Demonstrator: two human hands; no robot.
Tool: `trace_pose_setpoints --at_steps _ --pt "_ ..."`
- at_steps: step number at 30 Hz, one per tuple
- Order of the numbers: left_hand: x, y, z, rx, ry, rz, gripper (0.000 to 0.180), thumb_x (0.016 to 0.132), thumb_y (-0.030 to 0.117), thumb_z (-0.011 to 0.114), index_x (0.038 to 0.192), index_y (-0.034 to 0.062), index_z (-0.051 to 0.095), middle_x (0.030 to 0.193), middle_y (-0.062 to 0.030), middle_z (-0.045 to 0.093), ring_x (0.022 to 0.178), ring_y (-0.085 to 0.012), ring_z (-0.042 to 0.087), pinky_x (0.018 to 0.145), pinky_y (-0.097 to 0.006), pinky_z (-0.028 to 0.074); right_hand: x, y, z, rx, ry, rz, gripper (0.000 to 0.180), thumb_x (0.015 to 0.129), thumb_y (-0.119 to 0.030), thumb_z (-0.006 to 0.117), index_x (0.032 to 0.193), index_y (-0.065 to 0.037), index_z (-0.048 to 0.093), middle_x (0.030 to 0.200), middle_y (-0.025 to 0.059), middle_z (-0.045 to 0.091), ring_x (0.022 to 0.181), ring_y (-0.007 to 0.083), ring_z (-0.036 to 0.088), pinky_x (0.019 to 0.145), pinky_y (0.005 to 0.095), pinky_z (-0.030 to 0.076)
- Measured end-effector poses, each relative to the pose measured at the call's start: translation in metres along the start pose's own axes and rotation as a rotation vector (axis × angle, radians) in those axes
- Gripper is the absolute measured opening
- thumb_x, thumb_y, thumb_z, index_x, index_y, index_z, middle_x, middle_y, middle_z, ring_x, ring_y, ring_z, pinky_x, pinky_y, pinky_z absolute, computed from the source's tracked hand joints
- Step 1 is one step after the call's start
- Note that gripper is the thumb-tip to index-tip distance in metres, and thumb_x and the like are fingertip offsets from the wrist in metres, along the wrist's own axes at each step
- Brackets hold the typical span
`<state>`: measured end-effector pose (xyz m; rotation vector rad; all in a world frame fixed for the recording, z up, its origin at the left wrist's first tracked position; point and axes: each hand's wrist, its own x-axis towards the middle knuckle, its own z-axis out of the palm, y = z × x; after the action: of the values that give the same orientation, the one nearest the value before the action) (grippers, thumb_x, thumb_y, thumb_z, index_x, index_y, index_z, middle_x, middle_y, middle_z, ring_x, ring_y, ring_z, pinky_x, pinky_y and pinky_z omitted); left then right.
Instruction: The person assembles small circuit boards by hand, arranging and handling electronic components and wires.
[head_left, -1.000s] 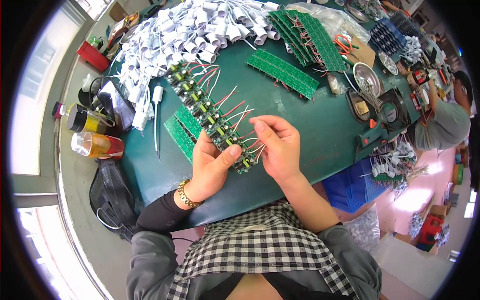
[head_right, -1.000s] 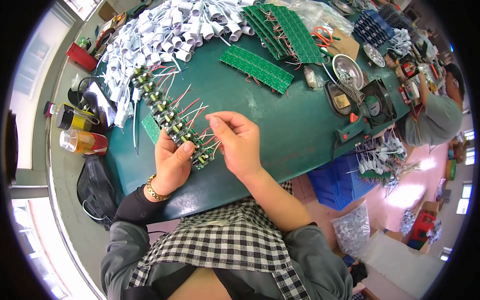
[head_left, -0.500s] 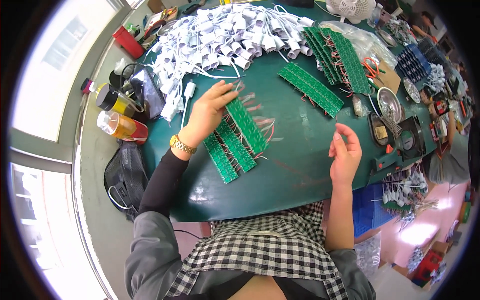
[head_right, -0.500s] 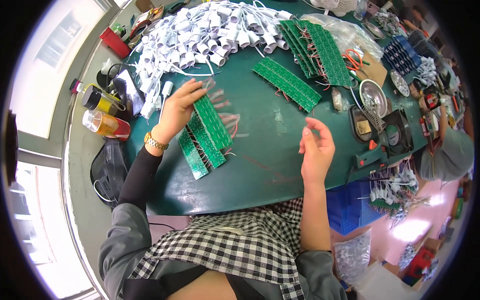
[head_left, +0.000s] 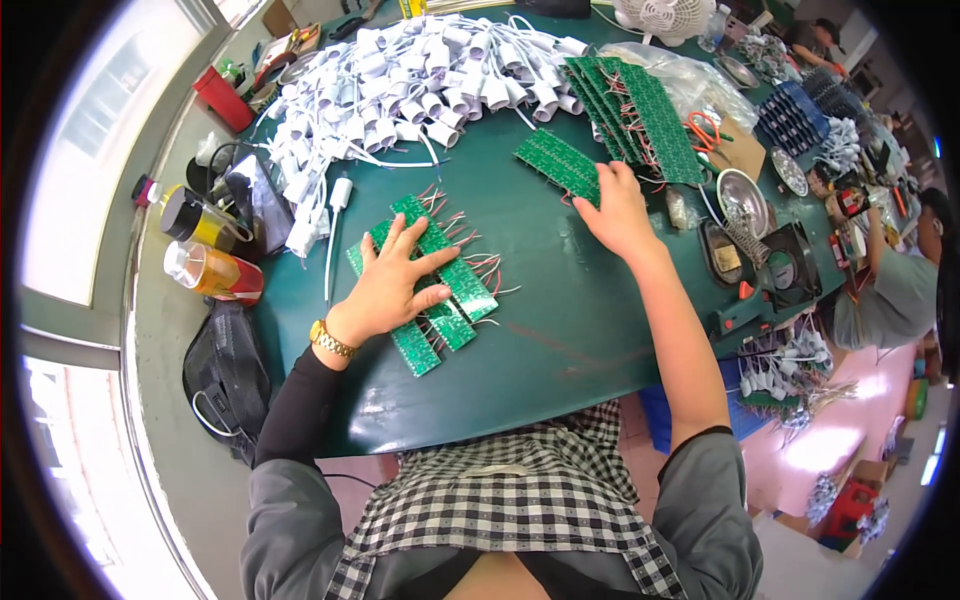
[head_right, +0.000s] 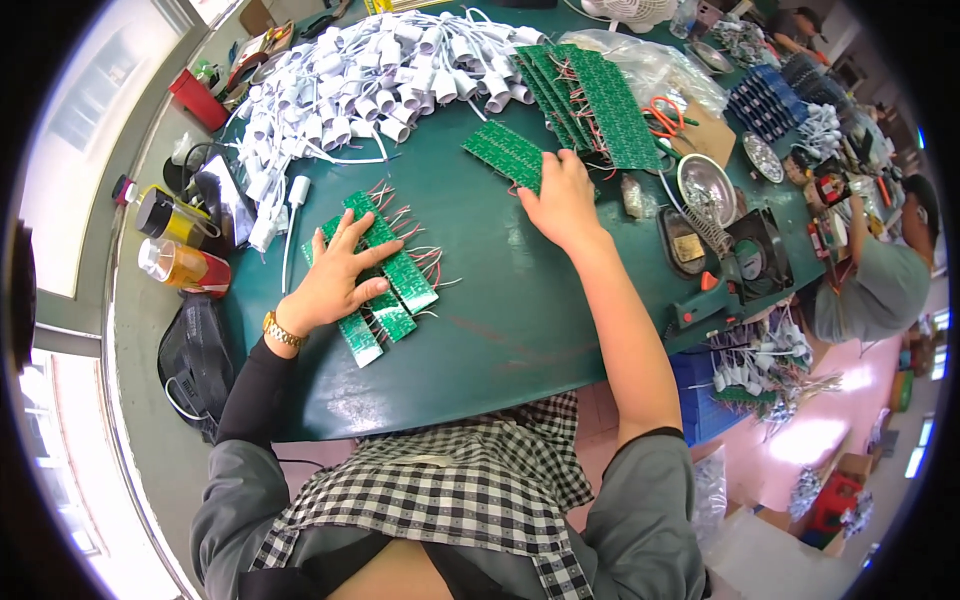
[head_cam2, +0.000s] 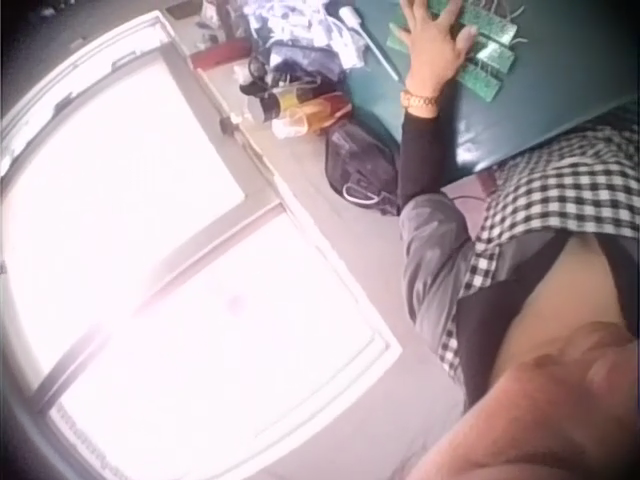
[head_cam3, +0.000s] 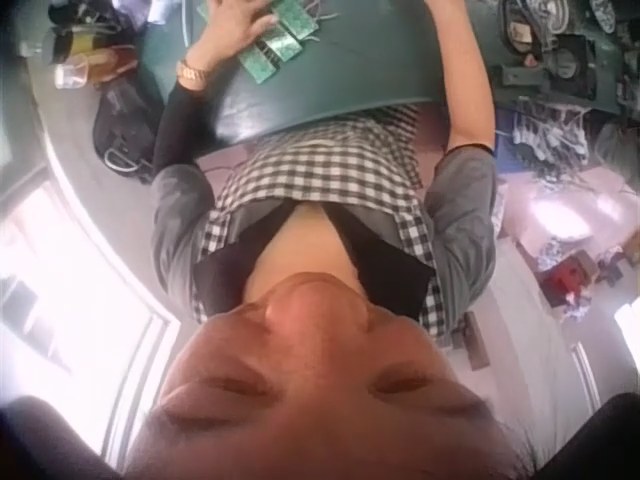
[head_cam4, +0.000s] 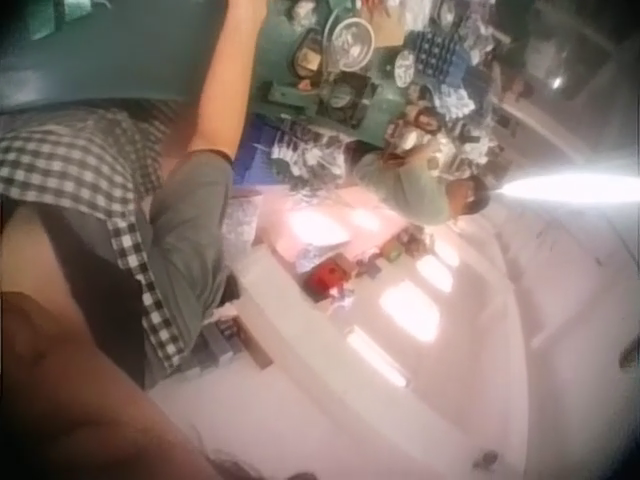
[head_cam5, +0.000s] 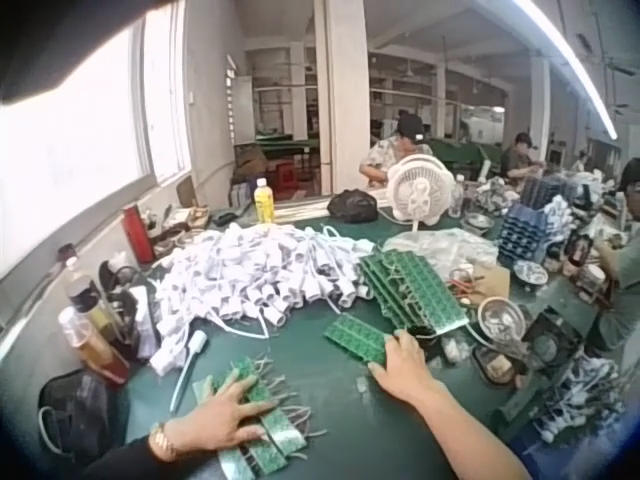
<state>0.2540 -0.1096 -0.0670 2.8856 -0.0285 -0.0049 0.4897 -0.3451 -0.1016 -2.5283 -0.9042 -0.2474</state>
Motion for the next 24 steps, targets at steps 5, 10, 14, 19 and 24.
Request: trace_pose_setpoints --at_steps 5,10,14,19,24 --pt "0.021 -0.008 0.007 0.09 0.081 0.112 0.065 0.083 0.055 0.05 0.131 0.012 0.043 0.141 -0.0177 0.029 0.134 -0.035 0.021 0.098 -0.067 0.018 0.003 -0.023 -0.006 -0.203 -0.165 0.04 0.055 0.078 -0.029 0.066 0.124 -0.006 0.047 0.128 0.0211 0.042 0.117 0.0385 0.041 0.093 0.0543 0.034" --pt "0.011 0.007 0.011 0.136 -0.059 0.211 0.076 0.08 0.063 0.045 0.138 0.0151 0.032 0.145 -0.0154 0.022 0.135 -0.0364 0.017 0.099 -0.066 0.017 0.002 -0.025 -0.018 -0.177 -0.181 0.129 0.051 0.077 -0.03 0.066 0.121 -0.01 0.052 0.118 0.0184 0.052 0.106 0.0363 0.05 0.087 0.0511 0.037" --pt "-0.013 0.013 0.012 0.11 -0.018 0.228 0.076 0.079 0.065 0.044 0.137 0.0159 0.035 0.144 -0.0162 0.026 0.134 -0.0364 0.019 0.099 -0.065 0.018 -0.013 -0.024 -0.026 -0.119 -0.111 0.122 0.042 0.074 -0.027 0.067 0.112 -0.008 0.059 0.108 0.0164 0.059 0.099 0.0296 0.054 0.081 0.0451 0.042" --pt "-0.018 0.01 0.017 0.191 -0.024 0.205 0.078 0.081 0.066 0.04 0.14 0.0158 0.03 0.147 -0.0162 0.018 0.136 -0.0355 0.017 0.101 -0.063 0.015 -0.033 -0.005 -0.036 1.101 -0.263 0.345 0.047 0.083 -0.035 0.058 0.112 0.002 0.056 0.11 0.017 0.059 0.084 0.0173 0.062 0.064 0.0285 0.05" --pt "-0.008 0.03 -0.006 0.033 -0.018 0.127 0.089 0.078 0.069 0.041 0.144 0.0149 0.014 0.149 -0.019 0.004 0.136 -0.0394 0.011 0.101 -0.064 0.014 -0.067 -0.029 -0.048 2.066 -0.546 0.326 0.061 0.086 -0.037 0.052 0.132 -0.003 0.034 0.118 0.0278 0.049 0.094 0.0324 0.059 0.072 0.0457 0.053"
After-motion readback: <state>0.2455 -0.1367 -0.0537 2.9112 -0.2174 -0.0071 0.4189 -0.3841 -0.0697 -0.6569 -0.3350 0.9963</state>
